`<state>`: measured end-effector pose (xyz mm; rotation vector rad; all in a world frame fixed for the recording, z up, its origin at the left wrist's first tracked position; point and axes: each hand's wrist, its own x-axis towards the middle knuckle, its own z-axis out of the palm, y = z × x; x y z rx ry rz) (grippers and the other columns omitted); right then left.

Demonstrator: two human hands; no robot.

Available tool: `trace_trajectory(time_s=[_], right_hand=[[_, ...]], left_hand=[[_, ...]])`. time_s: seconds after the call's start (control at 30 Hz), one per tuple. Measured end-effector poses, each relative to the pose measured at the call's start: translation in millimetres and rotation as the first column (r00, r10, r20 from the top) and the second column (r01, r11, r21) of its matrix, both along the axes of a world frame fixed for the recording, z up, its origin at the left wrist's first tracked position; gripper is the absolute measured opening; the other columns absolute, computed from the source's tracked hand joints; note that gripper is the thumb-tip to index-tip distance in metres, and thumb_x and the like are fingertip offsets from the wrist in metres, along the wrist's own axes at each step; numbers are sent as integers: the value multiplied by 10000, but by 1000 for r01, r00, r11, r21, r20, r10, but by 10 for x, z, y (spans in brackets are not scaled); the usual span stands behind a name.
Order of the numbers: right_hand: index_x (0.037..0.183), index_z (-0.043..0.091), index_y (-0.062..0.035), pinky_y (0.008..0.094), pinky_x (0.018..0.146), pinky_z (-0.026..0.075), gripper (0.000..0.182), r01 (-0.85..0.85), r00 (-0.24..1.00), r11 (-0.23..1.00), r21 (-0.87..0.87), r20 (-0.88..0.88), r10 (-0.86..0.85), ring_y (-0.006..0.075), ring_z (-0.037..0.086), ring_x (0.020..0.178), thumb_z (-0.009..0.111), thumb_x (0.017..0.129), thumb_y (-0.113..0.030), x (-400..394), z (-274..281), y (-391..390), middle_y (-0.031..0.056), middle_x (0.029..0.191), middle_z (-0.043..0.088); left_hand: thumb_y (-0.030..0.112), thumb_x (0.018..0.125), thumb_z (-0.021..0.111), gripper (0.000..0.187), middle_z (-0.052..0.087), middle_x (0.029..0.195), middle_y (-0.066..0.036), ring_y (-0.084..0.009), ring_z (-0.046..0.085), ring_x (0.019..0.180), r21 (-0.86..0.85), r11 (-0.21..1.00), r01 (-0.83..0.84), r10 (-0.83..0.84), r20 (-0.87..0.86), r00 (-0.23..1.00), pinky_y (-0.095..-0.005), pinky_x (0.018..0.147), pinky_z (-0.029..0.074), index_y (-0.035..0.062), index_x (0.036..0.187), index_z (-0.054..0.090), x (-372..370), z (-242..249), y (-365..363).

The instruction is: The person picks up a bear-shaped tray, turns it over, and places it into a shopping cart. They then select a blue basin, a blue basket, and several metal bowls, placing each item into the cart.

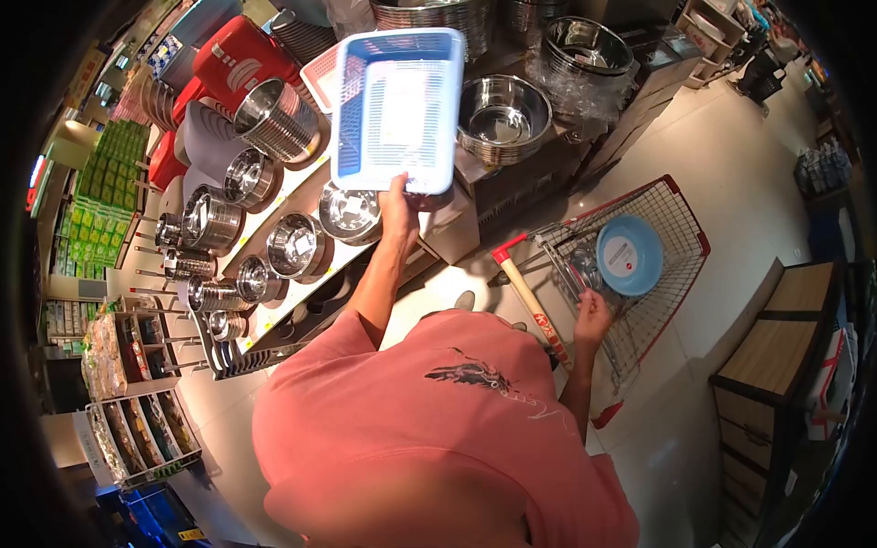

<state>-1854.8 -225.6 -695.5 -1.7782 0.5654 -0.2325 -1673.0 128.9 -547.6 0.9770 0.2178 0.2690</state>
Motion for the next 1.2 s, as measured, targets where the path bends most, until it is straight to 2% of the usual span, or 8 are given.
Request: trace_trajectory(time_s=[0.17, 0.53, 0.57, 0.67, 1.0, 1.03, 1.13, 1.2], right_hand=[[1142, 649, 20, 234, 657, 479, 293, 19, 1000, 999, 47, 22, -20, 76, 581, 742, 544, 1026, -228, -21, -118, 77, 45, 916, 677], [1101, 662, 9, 232, 631, 459, 259, 17, 1000, 1000, 18, 17, -17, 73, 577, 729, 549, 1020, -209, -174, -317, 255, 35, 898, 675], [1097, 662, 10, 233, 630, 459, 258, 3, 1000, 1000, 21, 26, -4, 74, 575, 726, 552, 1016, -208, -194, -353, 271, 37, 892, 674], [1089, 662, 15, 237, 629, 460, 255, -10, 1000, 1000, 5, 22, 10, 79, 570, 719, 556, 1010, -203, -259, -277, 342, 43, 886, 673], [1094, 664, 28, 261, 645, 473, 309, -27, 999, 998, -52, 34, 29, 101, 583, 721, 532, 1019, -241, -326, -176, 391, 48, 862, 657], [1094, 664, 28, 261, 645, 473, 309, -26, 999, 998, -51, 31, 27, 101, 583, 721, 532, 1019, -241, -312, -163, 400, 48, 862, 657], [1108, 666, 23, 272, 662, 482, 309, -32, 999, 999, -33, -12, 32, 108, 593, 734, 531, 1018, -239, -333, -95, 444, 63, 886, 667], [1117, 657, 26, 304, 723, 518, 311, -14, 999, 997, -77, -47, 10, 173, 675, 784, 544, 1009, -243, -336, -19, 489, 121, 923, 716]], left_hand=[[132, 948, 594, 267, 659, 929, -101, -185, 637, 701, -73, 988, -134, 134, -7, 991, -296, 595, 553, 12, 1178, 528, 626, 177, 479], [225, 914, 683, 472, 625, 1215, -90, -267, 594, 1103, -176, 880, -442, 399, -232, 887, -553, 971, 460, 83, 1329, 506, 2177, 572, 790], [212, 875, 722, 765, 470, 1375, -149, -298, 564, 1168, -200, 894, -400, 363, -198, 910, -544, 999, 432, -11, 1396, 208, 2256, 487, 830], [156, 909, 688, 578, 546, 1316, -140, -299, 603, 1118, -260, 876, -405, 388, -117, 914, -528, 968, 462, 1, 1307, 299, 2258, 580, 706], [275, 967, 640, 477, 587, 1260, -161, -327, 612, 1114, -267, 839, -474, 443, -170, 880, -550, 1033, 441, -34, 1296, 485, 2566, 971, 683], [255, 993, 595, 386, 624, 1219, -116, -310, 620, 1079, -286, 865, -412, 378, -169, 911, -599, 931, 501, 96, 1321, 469, 2689, 884, 749], [265, 1006, 562, 351, 664, 1100, -140, -326, 647, 928, -314, 933, -175, 139, -133, 981, -564, 825, 548, 120, 1316, 481, 2692, 775, 798], [292, 1001, 558, 362, 677, 1056, -165, -366, 684, 952, -8, 992, -125, 121, -200, 972, -582, 764, 583, 122, 1312, 485, 2606, 613, 768]])
